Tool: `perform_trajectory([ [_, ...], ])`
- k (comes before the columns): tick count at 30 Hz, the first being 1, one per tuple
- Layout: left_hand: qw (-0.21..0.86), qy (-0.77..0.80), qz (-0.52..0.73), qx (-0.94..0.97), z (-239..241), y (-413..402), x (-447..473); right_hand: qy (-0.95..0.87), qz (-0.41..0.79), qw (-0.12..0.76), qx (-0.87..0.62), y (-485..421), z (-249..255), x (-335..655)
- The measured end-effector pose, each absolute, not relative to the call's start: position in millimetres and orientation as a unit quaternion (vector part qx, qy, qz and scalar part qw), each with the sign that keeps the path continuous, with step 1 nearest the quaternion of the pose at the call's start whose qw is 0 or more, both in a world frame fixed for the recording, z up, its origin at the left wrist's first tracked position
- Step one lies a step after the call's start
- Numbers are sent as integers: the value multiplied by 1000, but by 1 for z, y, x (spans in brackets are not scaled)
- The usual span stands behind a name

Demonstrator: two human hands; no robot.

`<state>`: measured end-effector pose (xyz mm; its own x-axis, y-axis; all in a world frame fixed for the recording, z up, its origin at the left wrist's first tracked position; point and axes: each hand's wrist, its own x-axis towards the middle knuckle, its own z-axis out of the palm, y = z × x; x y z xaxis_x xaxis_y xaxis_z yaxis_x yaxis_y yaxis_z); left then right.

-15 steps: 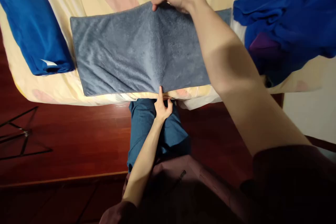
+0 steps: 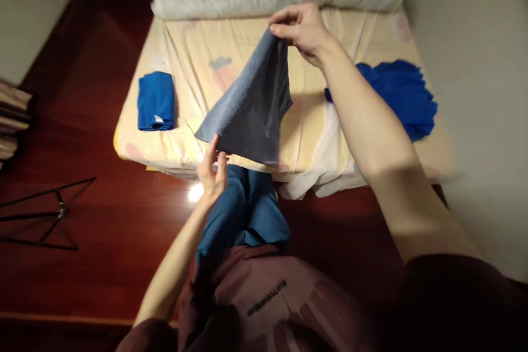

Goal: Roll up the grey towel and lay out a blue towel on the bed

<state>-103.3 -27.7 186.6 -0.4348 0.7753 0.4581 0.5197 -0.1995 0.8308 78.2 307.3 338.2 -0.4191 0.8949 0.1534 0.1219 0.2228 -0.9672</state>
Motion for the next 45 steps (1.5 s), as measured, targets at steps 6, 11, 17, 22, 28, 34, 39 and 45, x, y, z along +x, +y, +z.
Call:
perform_trajectory([
  [6,-67,597,572,559,331,1,-209,-673,448,471,-354,234,444,103],
  [11,-59,607,509,607,425,23,-255,-700,389,527,-285,201,484,132],
  [17,3,642,510,573,484,23,-228,-714,321,518,-344,177,495,169],
  [22,-14,655,459,600,490,20,-213,-674,336,537,-380,159,483,187],
  [28,76,615,451,643,454,-19,-213,-612,406,535,-418,109,438,215],
  [34,280,650,483,516,428,-102,-195,-581,505,425,-476,26,395,254],
  [39,372,695,424,446,429,-138,-187,-529,560,366,-522,-18,380,266],
  [45,379,680,417,470,401,-101,-201,-485,610,350,-520,16,356,248],
])
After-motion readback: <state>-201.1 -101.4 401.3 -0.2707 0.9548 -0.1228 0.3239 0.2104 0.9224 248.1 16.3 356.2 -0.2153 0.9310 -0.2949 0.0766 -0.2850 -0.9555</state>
